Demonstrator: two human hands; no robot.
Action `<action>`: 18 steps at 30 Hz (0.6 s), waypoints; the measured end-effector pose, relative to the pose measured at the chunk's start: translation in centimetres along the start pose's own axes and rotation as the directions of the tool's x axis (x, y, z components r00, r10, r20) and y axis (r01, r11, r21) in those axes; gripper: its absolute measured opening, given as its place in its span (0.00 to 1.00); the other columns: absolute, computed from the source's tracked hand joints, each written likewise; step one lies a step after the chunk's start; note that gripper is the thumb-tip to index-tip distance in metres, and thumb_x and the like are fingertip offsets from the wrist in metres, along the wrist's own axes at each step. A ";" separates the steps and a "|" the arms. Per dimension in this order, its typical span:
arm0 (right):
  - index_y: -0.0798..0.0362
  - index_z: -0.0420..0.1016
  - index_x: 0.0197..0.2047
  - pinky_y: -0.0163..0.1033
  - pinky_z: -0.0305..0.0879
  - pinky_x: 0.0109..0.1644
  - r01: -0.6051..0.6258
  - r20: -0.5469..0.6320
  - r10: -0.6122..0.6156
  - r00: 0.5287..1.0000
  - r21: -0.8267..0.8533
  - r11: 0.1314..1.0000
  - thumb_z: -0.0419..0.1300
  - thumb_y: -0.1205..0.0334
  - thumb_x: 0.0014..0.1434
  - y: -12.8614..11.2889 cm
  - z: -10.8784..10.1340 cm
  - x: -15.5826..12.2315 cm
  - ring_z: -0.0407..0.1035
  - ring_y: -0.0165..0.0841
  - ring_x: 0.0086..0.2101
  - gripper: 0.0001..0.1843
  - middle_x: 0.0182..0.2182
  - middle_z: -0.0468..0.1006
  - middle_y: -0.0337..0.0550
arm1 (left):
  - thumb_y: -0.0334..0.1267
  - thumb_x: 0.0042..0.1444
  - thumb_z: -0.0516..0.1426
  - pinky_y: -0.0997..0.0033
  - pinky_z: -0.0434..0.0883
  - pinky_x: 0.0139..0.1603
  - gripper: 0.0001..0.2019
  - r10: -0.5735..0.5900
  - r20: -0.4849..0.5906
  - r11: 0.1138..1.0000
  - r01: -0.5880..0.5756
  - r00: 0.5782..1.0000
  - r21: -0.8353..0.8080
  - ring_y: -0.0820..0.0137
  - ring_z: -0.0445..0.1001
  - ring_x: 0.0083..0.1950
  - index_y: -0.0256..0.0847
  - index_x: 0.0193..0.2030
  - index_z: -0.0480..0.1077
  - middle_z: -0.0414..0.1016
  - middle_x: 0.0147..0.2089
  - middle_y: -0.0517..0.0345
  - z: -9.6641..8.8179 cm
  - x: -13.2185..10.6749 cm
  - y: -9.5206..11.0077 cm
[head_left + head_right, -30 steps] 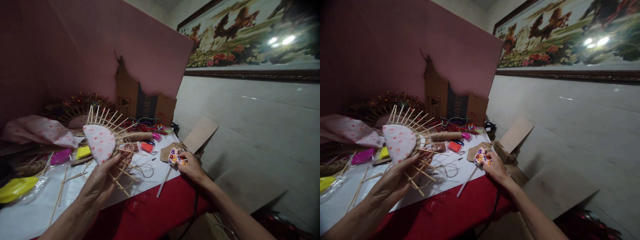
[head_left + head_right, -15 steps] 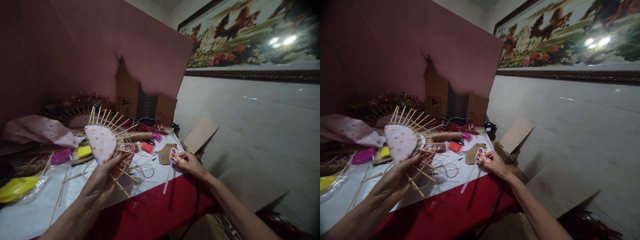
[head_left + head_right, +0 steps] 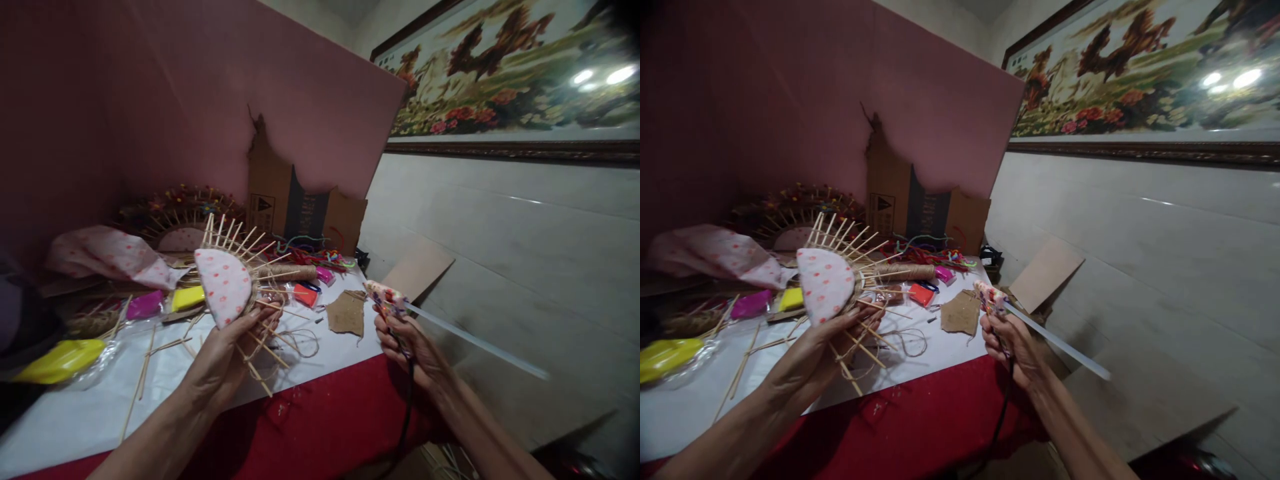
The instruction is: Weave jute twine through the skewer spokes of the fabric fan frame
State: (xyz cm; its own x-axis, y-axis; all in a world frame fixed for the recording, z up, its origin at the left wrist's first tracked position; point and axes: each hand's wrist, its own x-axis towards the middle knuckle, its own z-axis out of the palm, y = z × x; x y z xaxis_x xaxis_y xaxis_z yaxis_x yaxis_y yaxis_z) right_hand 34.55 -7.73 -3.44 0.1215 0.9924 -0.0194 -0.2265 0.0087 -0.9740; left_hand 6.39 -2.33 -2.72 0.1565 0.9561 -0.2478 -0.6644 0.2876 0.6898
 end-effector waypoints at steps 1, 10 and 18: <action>0.53 0.66 0.32 0.23 0.44 0.16 -0.031 0.008 0.031 0.999 0.023 0.999 0.63 0.56 0.50 -0.2 0.7 -0.7 0.50 0.19 0.18 0.12 0.25 0.64 0.34 | 0.21 0.51 0.54 0.72 0.76 0.42 0.10 0.002 0.009 1.000 -0.002 1.000 0.005 0.63 0.78 0.43 0.28 0.39 0.74 0.79 0.43 0.42 0.0 0.0 -0.1; 0.57 0.70 0.32 0.25 0.49 0.13 -0.082 0.141 0.110 0.984 -0.190 0.978 0.56 0.42 0.54 0.1 6.9 -4.5 0.50 0.19 0.13 0.23 0.17 0.60 0.32 | 0.27 0.46 0.60 0.69 0.73 0.47 0.13 0.061 0.140 0.997 -0.066 0.988 0.030 0.62 0.77 0.45 0.32 0.41 0.75 0.79 0.44 0.44 -0.3 -0.1 -0.5; 0.57 0.68 0.30 0.25 0.46 0.12 -0.094 0.184 0.162 0.969 -0.334 0.938 0.51 0.40 0.57 0.6 8.5 -4.4 0.49 0.18 0.11 0.25 0.14 0.56 0.29 | 0.32 0.41 0.64 0.64 0.70 0.51 0.13 0.135 0.169 0.986 -0.150 0.976 0.078 0.61 0.75 0.46 0.34 0.37 0.75 0.79 0.42 0.48 0.7 -1.0 -0.7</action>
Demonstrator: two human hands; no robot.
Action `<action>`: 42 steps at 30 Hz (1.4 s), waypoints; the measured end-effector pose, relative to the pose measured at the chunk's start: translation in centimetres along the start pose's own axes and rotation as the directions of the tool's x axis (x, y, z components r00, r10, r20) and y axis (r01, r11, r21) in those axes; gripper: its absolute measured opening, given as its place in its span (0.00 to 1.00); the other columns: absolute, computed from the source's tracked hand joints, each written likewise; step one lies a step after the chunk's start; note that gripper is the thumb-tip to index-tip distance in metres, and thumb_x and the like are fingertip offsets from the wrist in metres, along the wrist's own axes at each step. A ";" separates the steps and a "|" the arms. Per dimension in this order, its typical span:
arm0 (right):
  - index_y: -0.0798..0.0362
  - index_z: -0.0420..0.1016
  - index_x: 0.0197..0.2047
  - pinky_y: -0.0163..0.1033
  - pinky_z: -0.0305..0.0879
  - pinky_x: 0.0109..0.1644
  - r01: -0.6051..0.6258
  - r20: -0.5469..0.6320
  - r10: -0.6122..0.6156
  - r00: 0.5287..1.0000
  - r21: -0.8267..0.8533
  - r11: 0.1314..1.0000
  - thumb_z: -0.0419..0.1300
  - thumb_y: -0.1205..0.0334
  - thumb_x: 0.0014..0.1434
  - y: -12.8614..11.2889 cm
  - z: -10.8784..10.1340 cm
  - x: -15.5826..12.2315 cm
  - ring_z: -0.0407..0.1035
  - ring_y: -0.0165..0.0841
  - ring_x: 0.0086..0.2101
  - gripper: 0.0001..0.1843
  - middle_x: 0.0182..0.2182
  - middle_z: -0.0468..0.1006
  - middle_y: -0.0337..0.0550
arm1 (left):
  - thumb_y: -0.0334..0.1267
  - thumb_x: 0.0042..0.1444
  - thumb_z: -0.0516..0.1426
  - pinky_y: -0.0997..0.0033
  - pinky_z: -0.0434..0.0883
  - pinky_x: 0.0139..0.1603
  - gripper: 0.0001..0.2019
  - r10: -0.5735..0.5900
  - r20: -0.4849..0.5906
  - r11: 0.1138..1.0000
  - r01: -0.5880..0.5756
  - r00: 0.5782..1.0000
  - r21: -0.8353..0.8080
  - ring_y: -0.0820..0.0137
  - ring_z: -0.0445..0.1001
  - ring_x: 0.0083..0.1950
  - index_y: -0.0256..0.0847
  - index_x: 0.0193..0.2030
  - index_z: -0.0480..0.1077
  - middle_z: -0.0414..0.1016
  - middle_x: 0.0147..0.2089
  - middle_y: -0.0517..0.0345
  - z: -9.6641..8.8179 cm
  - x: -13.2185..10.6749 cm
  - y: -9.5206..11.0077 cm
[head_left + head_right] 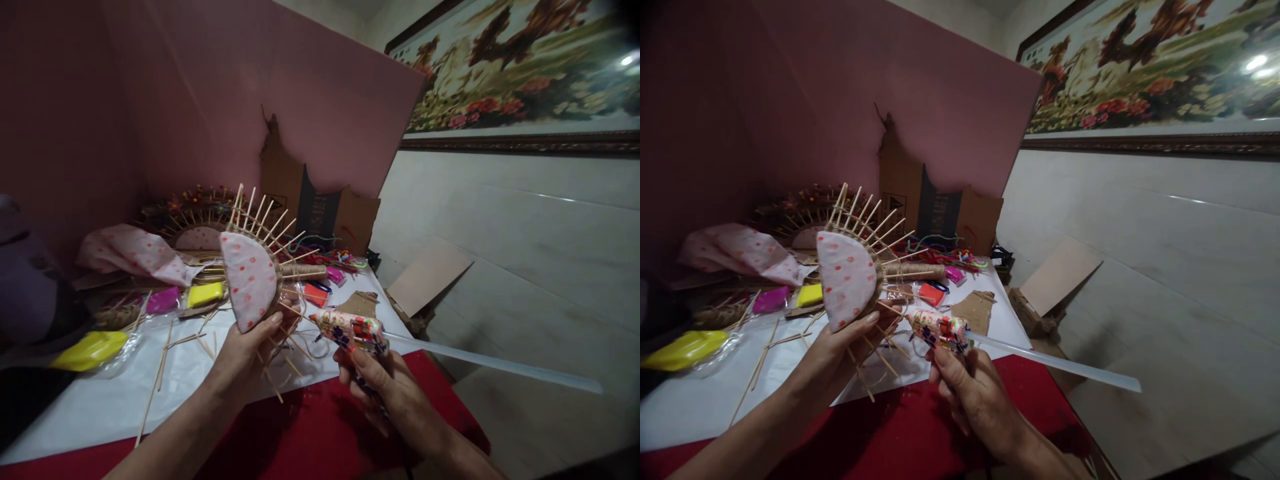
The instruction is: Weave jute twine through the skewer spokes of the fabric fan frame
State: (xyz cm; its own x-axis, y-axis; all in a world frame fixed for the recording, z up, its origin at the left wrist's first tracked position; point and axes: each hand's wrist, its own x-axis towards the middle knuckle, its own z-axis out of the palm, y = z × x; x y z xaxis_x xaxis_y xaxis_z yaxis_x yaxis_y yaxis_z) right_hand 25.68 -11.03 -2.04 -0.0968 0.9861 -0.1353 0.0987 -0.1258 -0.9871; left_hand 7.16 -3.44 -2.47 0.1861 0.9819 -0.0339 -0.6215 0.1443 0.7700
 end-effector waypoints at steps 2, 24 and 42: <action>0.57 0.68 0.29 0.25 0.46 0.12 0.005 0.005 -0.005 1.000 -0.002 1.000 0.51 0.40 0.57 0.0 0.1 0.1 0.48 0.18 0.11 0.26 0.14 0.56 0.29 | 0.32 0.40 0.65 0.63 0.71 0.50 0.13 0.014 -0.017 1.000 -0.013 1.000 0.015 0.61 0.76 0.43 0.34 0.35 0.75 0.79 0.39 0.48 0.2 -0.2 0.1; 0.57 0.70 0.33 0.25 0.47 0.11 -0.041 -0.036 0.042 0.998 0.004 0.999 0.52 0.41 0.57 0.7 0.3 0.9 0.51 0.18 0.13 0.24 0.20 0.64 0.34 | 0.30 0.40 0.64 0.60 0.70 0.50 0.14 0.015 0.008 1.000 -0.015 1.000 -0.014 0.59 0.75 0.44 0.34 0.37 0.75 0.79 0.40 0.47 0.7 -0.5 0.2; 0.57 0.70 0.32 0.25 0.47 0.12 -0.058 -0.060 0.057 0.997 -0.016 0.998 0.53 0.39 0.55 0.6 0.3 0.7 0.51 0.18 0.12 0.25 0.19 0.64 0.34 | 0.30 0.41 0.63 0.58 0.69 0.52 0.13 0.020 0.018 1.000 -0.020 1.000 -0.013 0.60 0.75 0.44 0.34 0.37 0.74 0.79 0.39 0.48 0.6 -0.4 0.1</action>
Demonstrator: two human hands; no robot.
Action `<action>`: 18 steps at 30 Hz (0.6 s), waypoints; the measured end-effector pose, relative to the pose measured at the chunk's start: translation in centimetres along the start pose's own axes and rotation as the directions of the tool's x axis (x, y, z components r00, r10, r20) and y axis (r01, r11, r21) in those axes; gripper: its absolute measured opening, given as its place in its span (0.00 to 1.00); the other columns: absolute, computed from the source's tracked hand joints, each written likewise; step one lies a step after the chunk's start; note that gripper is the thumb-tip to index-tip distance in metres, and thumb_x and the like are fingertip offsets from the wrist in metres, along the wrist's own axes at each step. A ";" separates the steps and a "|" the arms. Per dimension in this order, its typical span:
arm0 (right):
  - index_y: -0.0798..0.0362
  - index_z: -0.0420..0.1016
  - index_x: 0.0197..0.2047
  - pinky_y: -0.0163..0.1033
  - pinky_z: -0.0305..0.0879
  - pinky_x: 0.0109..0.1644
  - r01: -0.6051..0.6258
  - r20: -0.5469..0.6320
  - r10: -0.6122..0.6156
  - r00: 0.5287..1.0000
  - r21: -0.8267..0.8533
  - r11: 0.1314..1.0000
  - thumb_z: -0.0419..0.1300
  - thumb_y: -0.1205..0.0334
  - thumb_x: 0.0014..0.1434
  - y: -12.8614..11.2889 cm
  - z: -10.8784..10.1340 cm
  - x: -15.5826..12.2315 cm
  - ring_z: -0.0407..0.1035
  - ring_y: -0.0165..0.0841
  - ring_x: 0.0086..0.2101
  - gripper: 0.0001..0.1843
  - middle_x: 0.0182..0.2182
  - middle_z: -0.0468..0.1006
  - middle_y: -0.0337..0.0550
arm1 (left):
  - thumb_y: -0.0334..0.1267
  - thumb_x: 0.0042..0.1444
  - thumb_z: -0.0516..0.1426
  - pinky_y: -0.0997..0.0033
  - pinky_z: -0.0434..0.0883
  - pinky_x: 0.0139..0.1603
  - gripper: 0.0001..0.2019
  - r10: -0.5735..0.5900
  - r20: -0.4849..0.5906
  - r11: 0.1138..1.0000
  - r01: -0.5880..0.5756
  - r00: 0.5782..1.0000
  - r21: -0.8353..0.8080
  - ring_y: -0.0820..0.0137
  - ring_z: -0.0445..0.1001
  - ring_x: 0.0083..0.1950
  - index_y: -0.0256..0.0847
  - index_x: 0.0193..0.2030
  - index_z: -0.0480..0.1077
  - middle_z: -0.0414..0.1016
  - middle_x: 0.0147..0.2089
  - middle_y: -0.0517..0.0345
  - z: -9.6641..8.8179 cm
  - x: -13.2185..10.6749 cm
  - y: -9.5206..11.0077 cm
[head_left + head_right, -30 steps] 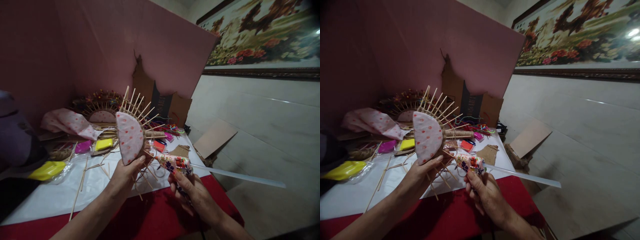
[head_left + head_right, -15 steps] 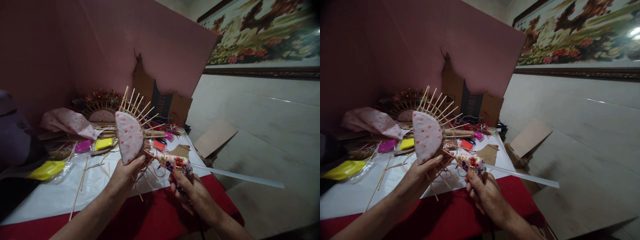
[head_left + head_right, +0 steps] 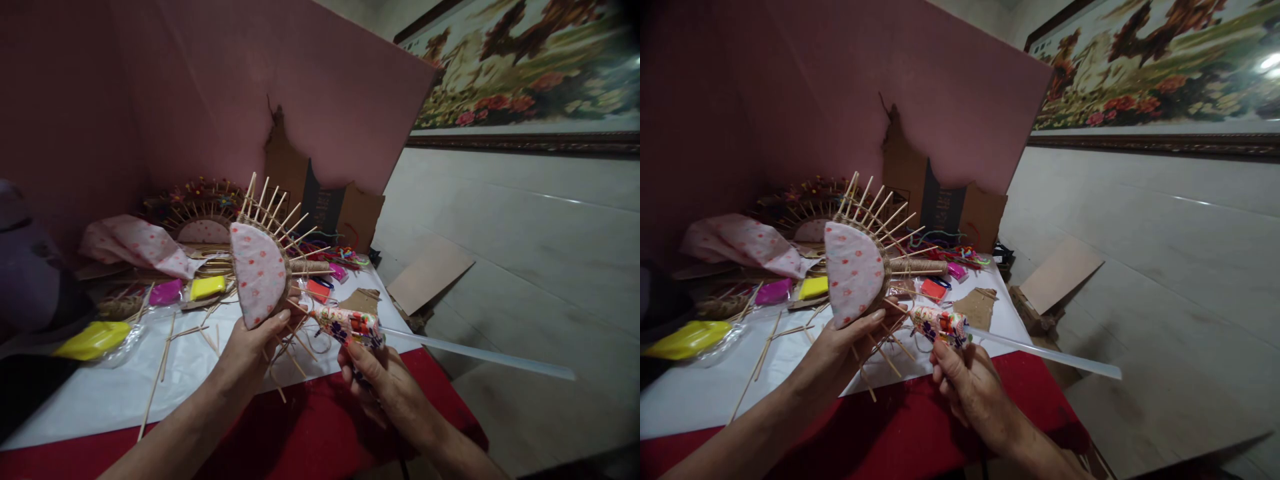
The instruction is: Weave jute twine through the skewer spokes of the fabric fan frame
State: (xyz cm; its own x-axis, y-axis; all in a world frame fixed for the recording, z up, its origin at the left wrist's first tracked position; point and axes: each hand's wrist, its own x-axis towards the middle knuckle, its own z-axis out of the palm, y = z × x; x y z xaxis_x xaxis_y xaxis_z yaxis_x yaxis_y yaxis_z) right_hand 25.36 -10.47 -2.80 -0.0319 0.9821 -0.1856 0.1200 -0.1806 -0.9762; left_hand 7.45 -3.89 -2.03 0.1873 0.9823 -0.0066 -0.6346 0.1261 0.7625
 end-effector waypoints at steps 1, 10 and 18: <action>0.56 0.70 0.32 0.25 0.48 0.12 -0.002 -0.004 0.003 1.000 0.001 1.000 0.53 0.39 0.55 0.0 0.0 0.0 0.52 0.18 0.13 0.25 0.19 0.64 0.34 | 0.30 0.41 0.63 0.58 0.69 0.52 0.13 0.001 0.001 1.000 -0.001 1.000 -0.006 0.60 0.75 0.44 0.34 0.37 0.74 0.79 0.40 0.48 0.0 0.0 0.0; 0.56 0.70 0.32 0.25 0.47 0.12 -0.017 0.007 0.017 1.000 0.010 1.000 0.53 0.39 0.55 0.1 0.0 0.0 0.51 0.18 0.12 0.25 0.19 0.64 0.34 | 0.31 0.41 0.63 0.59 0.69 0.52 0.14 -0.005 -0.004 1.000 0.005 1.000 -0.002 0.60 0.76 0.43 0.33 0.38 0.75 0.79 0.40 0.47 -0.2 0.1 -0.2; 0.57 0.71 0.34 0.24 0.49 0.11 0.049 0.023 -0.052 0.998 0.124 0.991 0.53 0.42 0.57 -0.3 0.1 -0.1 0.51 0.17 0.13 0.24 0.21 0.64 0.35 | 0.30 0.40 0.64 0.59 0.70 0.51 0.15 -0.007 -0.026 1.000 0.007 1.000 -0.005 0.60 0.76 0.43 0.31 0.38 0.74 0.78 0.40 0.46 -0.1 0.1 -0.1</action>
State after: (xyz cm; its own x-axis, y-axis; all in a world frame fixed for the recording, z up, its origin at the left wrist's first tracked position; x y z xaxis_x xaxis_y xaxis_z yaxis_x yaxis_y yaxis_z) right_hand 25.20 -10.50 -2.52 -0.0612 0.9887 -0.1369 -0.0055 -0.1375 -0.9905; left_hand 7.43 -3.75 -2.18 0.1727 0.9846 -0.0286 -0.6370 0.1338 0.7592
